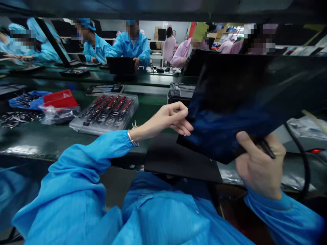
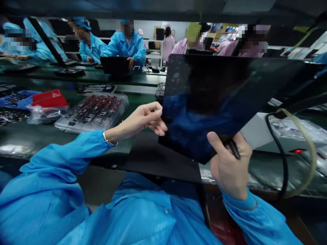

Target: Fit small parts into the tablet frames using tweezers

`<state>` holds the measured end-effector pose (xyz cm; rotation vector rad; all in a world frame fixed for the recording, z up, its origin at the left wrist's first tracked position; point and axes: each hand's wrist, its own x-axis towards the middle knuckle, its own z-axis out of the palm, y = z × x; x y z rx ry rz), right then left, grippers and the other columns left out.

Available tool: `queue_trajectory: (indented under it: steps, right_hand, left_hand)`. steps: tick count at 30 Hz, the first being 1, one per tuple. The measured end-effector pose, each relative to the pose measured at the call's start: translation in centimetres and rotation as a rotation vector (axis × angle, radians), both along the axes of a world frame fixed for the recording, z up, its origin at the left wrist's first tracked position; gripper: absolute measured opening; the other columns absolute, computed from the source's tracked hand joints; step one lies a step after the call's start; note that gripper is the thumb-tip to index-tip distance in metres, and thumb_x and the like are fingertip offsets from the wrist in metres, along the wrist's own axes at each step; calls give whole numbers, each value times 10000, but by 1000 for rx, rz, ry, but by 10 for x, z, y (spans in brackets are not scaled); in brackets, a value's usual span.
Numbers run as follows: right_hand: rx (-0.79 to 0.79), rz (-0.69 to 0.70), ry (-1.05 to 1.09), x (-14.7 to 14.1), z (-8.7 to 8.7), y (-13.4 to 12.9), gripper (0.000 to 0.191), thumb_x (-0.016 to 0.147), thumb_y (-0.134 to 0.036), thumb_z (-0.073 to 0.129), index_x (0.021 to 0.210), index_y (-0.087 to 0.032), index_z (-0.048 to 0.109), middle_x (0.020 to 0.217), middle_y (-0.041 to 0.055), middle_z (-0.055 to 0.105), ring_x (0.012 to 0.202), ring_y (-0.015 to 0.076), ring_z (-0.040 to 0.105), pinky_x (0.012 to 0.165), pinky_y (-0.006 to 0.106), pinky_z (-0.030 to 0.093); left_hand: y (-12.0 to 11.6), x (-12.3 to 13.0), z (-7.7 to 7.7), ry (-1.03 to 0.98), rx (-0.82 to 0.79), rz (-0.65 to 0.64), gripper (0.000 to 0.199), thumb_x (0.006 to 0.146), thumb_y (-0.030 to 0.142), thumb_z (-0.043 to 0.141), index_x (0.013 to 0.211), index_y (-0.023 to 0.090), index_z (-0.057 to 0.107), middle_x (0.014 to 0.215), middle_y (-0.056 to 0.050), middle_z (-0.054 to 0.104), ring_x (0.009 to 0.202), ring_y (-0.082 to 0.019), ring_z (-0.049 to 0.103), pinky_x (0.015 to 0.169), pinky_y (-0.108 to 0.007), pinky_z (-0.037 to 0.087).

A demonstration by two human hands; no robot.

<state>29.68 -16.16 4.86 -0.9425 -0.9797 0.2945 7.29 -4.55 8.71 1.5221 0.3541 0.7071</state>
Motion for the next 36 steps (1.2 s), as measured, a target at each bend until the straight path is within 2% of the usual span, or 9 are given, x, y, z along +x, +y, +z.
queue_trajectory:
  steps: [2,5,8,13,17,20,27,32,36]
  right_hand:
    - [-124,109,142,-5,5,-4,171,759,-268,860,888,-214,763,1025,-2,754,1094,218,697,1177,472,446]
    - [-286,118,253,-5,7,-12,220,720,-308,881,890,-239,760,1090,-7,756,1183,236,679,1257,493,349]
    - [-397,127,295,-5,7,-17,268,686,-321,901,906,-253,764,1165,-6,750,1262,238,647,1279,450,331]
    - [-551,207,406,-9,4,-14,297,710,-299,887,983,-268,775,1266,19,731,1326,268,613,1180,481,492]
    - [-592,234,407,-8,-5,-9,259,795,-297,833,1047,-276,780,1295,20,725,1325,256,620,1157,456,523]
    - [-604,253,395,-5,-13,-5,279,806,-292,826,1080,-266,780,1314,28,719,1309,260,633,1155,447,523]
    - [-583,281,343,3,-25,4,287,804,-329,827,1077,-248,789,1251,49,749,1179,277,712,1124,466,542]
    - [-592,327,357,6,-35,6,307,807,-306,811,1109,-262,775,1280,40,735,1239,276,680,1128,465,535]
    - [-607,282,401,5,-41,3,325,783,-316,818,1101,-275,770,1311,30,719,1272,270,657,1120,475,540]
  left_hand:
    - [-7,-3,3,27,132,43,430,893,533,740,935,197,476,715,-25,751,566,-148,726,533,-193,568]
    - [-14,-1,2,42,208,142,417,916,543,710,882,182,504,594,10,689,431,-98,632,426,-138,475]
    - [-15,2,-6,37,99,177,431,935,552,683,830,174,505,581,5,687,421,-90,625,411,-131,458]
    - [-9,4,-23,80,-178,187,421,977,473,659,756,167,472,584,-6,694,420,-80,626,392,-119,422]
    - [-6,4,-31,142,-297,222,374,1034,354,589,738,154,476,577,-3,682,406,-58,604,397,-110,410]
    - [-4,5,-34,169,-330,233,373,1031,343,590,731,152,477,576,-7,681,407,-57,603,400,-113,412]
    - [0,7,-37,199,-351,249,376,1019,363,604,733,154,478,579,-13,684,407,-56,606,403,-115,398]
    - [0,8,-41,195,-338,246,373,1021,368,605,741,158,478,587,-15,691,417,-63,614,405,-116,409]
    - [-1,7,-42,201,-311,239,363,1040,340,579,744,151,488,586,-11,689,420,-61,614,405,-109,416]
